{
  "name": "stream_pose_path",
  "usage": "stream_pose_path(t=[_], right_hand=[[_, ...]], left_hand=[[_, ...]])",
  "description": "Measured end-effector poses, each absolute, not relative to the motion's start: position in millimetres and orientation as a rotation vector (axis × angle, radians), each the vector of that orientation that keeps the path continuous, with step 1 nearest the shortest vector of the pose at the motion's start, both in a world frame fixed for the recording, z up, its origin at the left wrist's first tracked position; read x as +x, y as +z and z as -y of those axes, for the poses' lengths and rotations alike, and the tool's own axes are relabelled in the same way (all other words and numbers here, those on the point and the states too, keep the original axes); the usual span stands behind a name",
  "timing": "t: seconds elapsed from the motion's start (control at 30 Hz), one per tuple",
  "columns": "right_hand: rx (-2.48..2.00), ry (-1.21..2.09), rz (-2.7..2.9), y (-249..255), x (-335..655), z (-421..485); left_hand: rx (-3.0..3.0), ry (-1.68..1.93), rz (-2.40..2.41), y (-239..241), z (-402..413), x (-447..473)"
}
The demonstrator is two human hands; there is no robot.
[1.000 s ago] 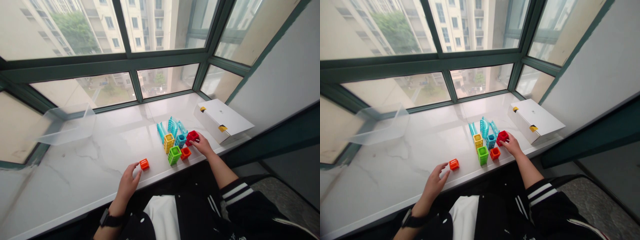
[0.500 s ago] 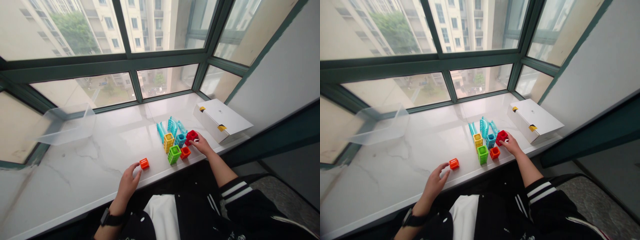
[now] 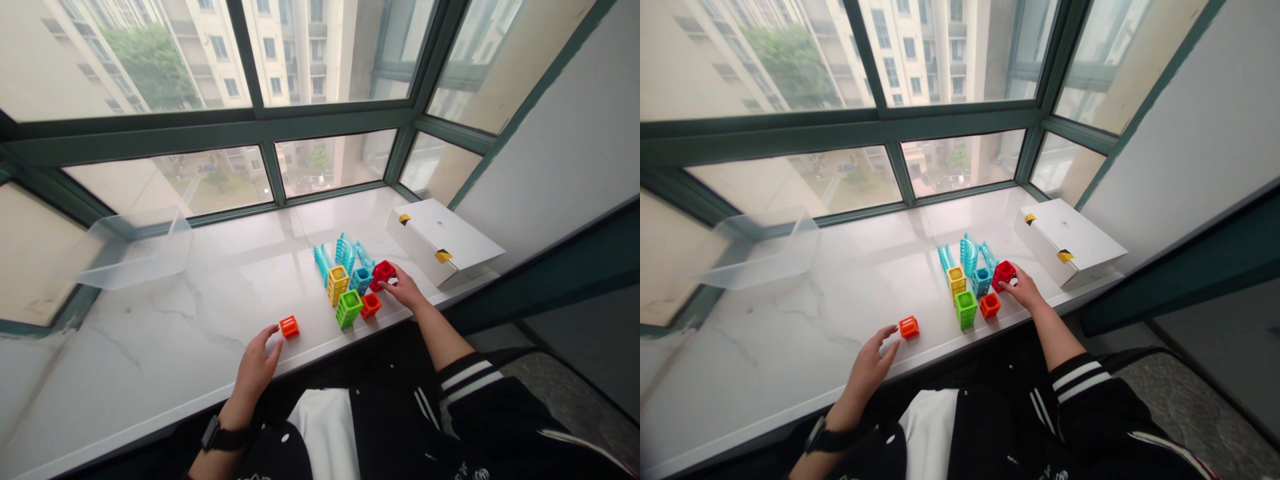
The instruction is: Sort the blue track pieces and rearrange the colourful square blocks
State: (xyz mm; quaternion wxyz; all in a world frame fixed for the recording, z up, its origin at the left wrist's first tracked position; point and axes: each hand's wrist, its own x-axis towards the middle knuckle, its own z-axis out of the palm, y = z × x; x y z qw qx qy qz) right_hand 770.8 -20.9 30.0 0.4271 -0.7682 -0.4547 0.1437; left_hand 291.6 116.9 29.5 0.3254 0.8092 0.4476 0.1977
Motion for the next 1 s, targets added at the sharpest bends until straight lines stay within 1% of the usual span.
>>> stream_pose_path(t=[1.0], right_hand=[[-1.917,0.223,1.014,29,754,17]], left_hand=[[2.094,0.637,-1.099,27,-113,295]])
